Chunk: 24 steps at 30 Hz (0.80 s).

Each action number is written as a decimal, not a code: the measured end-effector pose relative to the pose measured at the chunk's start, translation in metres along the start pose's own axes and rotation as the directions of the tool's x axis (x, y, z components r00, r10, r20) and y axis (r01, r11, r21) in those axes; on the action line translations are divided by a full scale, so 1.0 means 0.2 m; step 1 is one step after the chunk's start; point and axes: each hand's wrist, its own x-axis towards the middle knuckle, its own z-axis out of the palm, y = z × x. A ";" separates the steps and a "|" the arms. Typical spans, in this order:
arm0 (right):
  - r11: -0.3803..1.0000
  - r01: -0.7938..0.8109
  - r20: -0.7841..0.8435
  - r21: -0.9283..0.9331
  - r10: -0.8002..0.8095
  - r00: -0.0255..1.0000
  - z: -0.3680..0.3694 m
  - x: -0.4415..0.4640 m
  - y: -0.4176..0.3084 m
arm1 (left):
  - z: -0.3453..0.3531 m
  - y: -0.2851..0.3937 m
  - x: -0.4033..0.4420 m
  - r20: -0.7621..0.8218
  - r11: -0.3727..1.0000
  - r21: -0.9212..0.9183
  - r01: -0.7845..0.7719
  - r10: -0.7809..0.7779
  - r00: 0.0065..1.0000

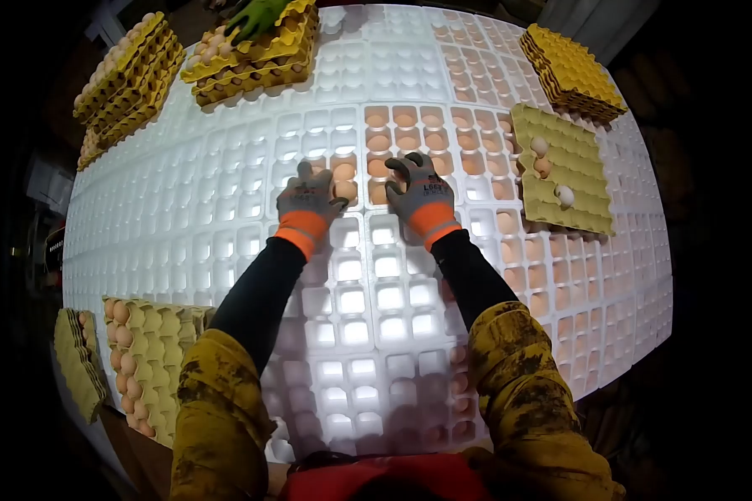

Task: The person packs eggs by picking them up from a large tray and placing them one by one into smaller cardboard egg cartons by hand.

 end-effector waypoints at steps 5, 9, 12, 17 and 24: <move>0.480 -0.455 0.409 0.750 0.205 0.889 -0.17 -0.02 0.16 | 0.14 -0.29 -0.01 -0.080 0.949 -0.304 -0.087 0.066 0.995; 0.795 0.106 -0.197 0.598 0.017 0.980 -0.10 0.00 0.43 | 0.08 -0.39 -0.02 0.114 0.296 -0.923 0.246 -0.400 0.909; 0.950 0.244 -0.274 -0.195 -0.292 0.916 -0.02 -0.01 0.48 | 0.33 -0.51 0.02 -0.416 0.601 -0.771 -0.212 -0.223 0.882; 0.918 0.304 -0.337 -0.253 -0.378 0.862 0.07 0.01 0.59 | 0.39 -0.44 -0.02 -0.316 0.965 -0.239 -0.108 0.028 0.948; 0.931 0.267 -0.241 -0.250 -0.326 0.914 0.02 0.03 0.62 | -0.38 -0.43 -0.62 -0.240 0.885 -0.357 -0.299 0.223 0.945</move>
